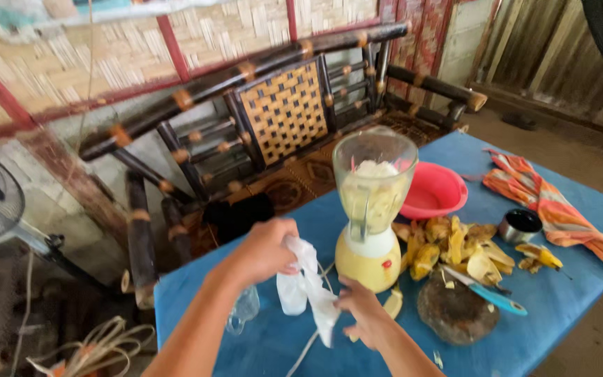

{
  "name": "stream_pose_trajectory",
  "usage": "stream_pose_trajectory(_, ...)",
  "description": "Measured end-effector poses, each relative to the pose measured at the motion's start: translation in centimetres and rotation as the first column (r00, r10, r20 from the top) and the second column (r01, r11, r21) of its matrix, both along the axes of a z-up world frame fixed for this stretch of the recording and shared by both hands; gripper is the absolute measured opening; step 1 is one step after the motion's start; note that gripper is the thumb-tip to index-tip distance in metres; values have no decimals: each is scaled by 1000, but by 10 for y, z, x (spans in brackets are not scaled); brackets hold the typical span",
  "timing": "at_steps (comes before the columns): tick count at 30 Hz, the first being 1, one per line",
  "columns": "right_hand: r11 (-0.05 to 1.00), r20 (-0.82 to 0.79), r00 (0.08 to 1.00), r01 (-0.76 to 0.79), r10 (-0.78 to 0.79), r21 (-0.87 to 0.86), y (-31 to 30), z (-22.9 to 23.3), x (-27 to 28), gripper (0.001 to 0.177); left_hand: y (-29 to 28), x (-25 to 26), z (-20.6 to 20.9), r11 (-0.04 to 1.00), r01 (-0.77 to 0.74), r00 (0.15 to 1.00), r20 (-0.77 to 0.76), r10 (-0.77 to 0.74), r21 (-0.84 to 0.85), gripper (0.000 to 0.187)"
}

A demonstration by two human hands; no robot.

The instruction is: The person pours milk from a plastic bag into a blender jar containing cut banana pieces, adds water from a glass, and squeezes brown sugar from a plastic bag into the jar. They then place the jar on the blender base and run the blender to mix the ingredients.

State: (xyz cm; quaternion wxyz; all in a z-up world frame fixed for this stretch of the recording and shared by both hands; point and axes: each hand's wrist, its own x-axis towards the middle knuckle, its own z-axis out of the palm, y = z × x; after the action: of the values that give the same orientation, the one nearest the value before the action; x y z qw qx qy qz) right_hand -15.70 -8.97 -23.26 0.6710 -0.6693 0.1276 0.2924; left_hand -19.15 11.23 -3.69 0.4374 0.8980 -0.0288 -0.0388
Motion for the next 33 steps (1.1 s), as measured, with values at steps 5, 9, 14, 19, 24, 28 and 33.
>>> stream_pose_trajectory(5, 983, 273, 961, 93, -47, -160, 44, -10, 17, 76, 12, -14, -89, 995, -100, 995, 0, 100, 29, 36)
stream_pose_trajectory(9, 953, 611, 791, 204, -26, -223, 72, 9, 17, 66, 27, -10, -113, 985, -109, 973, -217, 78, -131, 65)
stream_pose_trajectory(14, 912, 843, 523, 273, 128, -308, 98, 31, 6, 57, 84, -5, -149, 938, -287, 956, -119, 268, -194, 58)
stream_pose_trajectory(19, 851, 871, 440, 352, 217, -390, 116, 44, -6, 49, 143, -17, -234, 767, -641, 767, -18, 642, 23, 48)
stream_pose_trajectory(24, 806, 904, 303, 424, 303, -412, 122, 52, -1, 46, 152, -26, -310, 714, -664, 689, -190, 700, 222, 59)
stream_pose_trajectory(28, 780, 880, 276, 411, 386, -471, 123, 52, 10, 43, 136, -17, -348, 640, -769, 556, -494, 669, 1, 48)
stream_pose_trajectory(33, 773, 859, 264, 378, 438, -510, 123, 47, 12, 42, 131, -5, -399, 582, -790, 578, -548, 605, -192, 40)
